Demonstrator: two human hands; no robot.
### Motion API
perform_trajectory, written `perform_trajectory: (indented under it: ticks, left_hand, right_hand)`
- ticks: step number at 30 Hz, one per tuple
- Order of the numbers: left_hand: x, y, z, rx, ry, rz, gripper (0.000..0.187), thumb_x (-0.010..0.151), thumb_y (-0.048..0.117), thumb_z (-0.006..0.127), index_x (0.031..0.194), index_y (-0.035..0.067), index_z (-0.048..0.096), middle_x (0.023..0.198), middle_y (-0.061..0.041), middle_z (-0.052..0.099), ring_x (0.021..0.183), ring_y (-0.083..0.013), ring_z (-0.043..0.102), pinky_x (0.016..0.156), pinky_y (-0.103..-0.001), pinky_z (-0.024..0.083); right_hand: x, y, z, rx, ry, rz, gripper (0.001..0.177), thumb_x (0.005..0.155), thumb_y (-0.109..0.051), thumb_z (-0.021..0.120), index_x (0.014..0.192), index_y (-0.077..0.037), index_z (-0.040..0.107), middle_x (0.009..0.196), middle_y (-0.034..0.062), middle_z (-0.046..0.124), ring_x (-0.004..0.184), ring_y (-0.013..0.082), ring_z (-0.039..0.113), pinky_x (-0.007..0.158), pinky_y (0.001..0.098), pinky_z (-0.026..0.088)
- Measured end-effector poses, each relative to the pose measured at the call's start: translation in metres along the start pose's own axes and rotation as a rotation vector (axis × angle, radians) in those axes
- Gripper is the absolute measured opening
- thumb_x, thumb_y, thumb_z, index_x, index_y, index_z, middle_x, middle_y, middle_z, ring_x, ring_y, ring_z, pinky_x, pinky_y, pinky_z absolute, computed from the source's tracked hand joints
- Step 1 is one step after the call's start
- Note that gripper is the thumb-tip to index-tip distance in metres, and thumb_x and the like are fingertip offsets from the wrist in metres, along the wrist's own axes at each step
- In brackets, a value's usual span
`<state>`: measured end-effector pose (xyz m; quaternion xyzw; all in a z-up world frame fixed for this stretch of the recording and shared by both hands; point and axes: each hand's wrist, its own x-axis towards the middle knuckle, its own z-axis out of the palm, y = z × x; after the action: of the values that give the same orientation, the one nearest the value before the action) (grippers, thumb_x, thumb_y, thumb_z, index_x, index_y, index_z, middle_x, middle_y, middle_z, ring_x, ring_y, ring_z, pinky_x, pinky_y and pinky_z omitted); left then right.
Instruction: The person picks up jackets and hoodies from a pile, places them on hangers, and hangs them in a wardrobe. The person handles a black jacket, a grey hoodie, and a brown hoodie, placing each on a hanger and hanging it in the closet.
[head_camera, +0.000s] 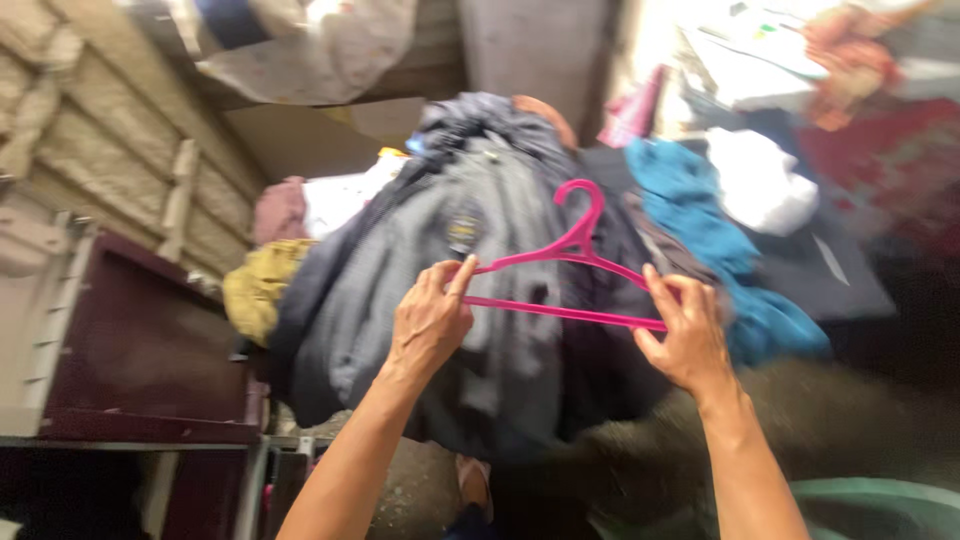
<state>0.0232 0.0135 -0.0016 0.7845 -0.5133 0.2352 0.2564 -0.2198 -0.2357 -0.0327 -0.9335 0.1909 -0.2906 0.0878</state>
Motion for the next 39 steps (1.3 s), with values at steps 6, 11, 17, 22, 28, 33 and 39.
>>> perform_trajectory:
  ticks: [6, 11, 17, 22, 28, 33, 39]
  left_hand:
    - [0.012, -0.139, 0.013, -0.109, -0.39, -0.254, 0.063, 0.072, 0.019, 0.077, 0.133, 0.019, 0.065, 0.118, -0.008, 0.065, 0.107, -0.0298, 0.064, 0.083, -0.043, 0.054]
    - [0.059, -0.216, 0.057, -0.154, -0.667, -0.336, 0.057, 0.076, 0.025, 0.079, 0.132, 0.024, 0.066, 0.12, -0.009, 0.065, 0.11, -0.0302, 0.065, 0.09, -0.043, 0.053]
    - [0.104, -0.256, 0.095, -0.239, -0.431, -0.275, 0.06, 0.074, 0.017, 0.08, 0.132, 0.018, 0.067, 0.117, -0.015, 0.066, 0.106, -0.036, 0.065, 0.087, -0.045, 0.053]
    - [0.111, -0.245, 0.106, -0.201, -0.286, -0.236, 0.077, 0.077, 0.024, 0.083, 0.146, 0.017, 0.052, 0.12, -0.015, 0.062, 0.106, -0.036, 0.063, 0.086, -0.046, 0.052]
    - [0.071, -0.221, 0.089, -0.142, -0.253, -0.498, 0.121, 0.062, 0.043, 0.091, 0.155, 0.01, 0.022, 0.135, -0.021, 0.044, 0.118, -0.0391, 0.048, 0.096, -0.05, 0.044]
    - [0.037, -0.214, 0.075, -0.195, -0.123, -0.452, 0.107, 0.057, 0.05, 0.09, 0.14, 0.006, 0.039, 0.127, -0.021, 0.048, 0.115, -0.0406, 0.048, 0.095, -0.051, 0.041]
    - [0.04, -0.229, 0.061, 0.066, -0.066, -0.513, 0.028, 0.088, 0.024, 0.071, 0.116, 0.021, 0.074, 0.114, -0.003, 0.065, 0.105, -0.0278, 0.059, 0.086, -0.043, 0.048]
  right_hand:
    - [0.124, -0.03, 0.067, 0.019, -0.389, -0.031, 0.072, 0.071, -0.037, 0.084, 0.138, -0.02, 0.063, 0.125, 0.0072, 0.061, 0.113, 0.0329, 0.058, 0.097, 0.042, 0.049]
    - [0.196, -0.021, 0.099, 0.068, -0.619, 0.099, 0.071, 0.071, -0.044, 0.085, 0.136, -0.021, 0.065, 0.123, 0.0106, 0.059, 0.115, 0.0308, 0.061, 0.098, 0.0404, 0.05]
    - [0.238, -0.028, 0.121, 0.0, -0.402, 0.12, 0.073, 0.069, -0.037, 0.088, 0.136, -0.021, 0.065, 0.121, 0.0142, 0.057, 0.115, 0.0348, 0.056, 0.099, 0.0425, 0.047]
    - [0.228, -0.039, 0.122, -0.112, -0.144, 0.135, 0.076, 0.066, -0.027, 0.089, 0.137, -0.021, 0.063, 0.117, 0.0128, 0.056, 0.113, 0.0341, 0.053, 0.1, 0.0448, 0.043]
    - [0.202, -0.032, 0.122, 0.005, -0.01, 0.08, 0.075, 0.068, -0.023, 0.087, 0.139, -0.02, 0.061, 0.116, 0.0092, 0.059, 0.111, 0.0328, 0.053, 0.101, 0.0448, 0.044]
    - [0.207, -0.007, 0.114, 0.281, -0.098, 0.147, 0.076, 0.069, -0.025, 0.087, 0.14, -0.019, 0.06, 0.112, 0.0082, 0.062, 0.108, 0.0274, 0.058, 0.1, 0.0404, 0.044]
    - [0.233, 0.008, 0.096, 0.283, -0.224, -0.067, 0.077, 0.064, -0.025, 0.086, 0.137, -0.018, 0.063, 0.121, 0.0069, 0.064, 0.114, 0.0282, 0.058, 0.104, 0.0408, 0.042]
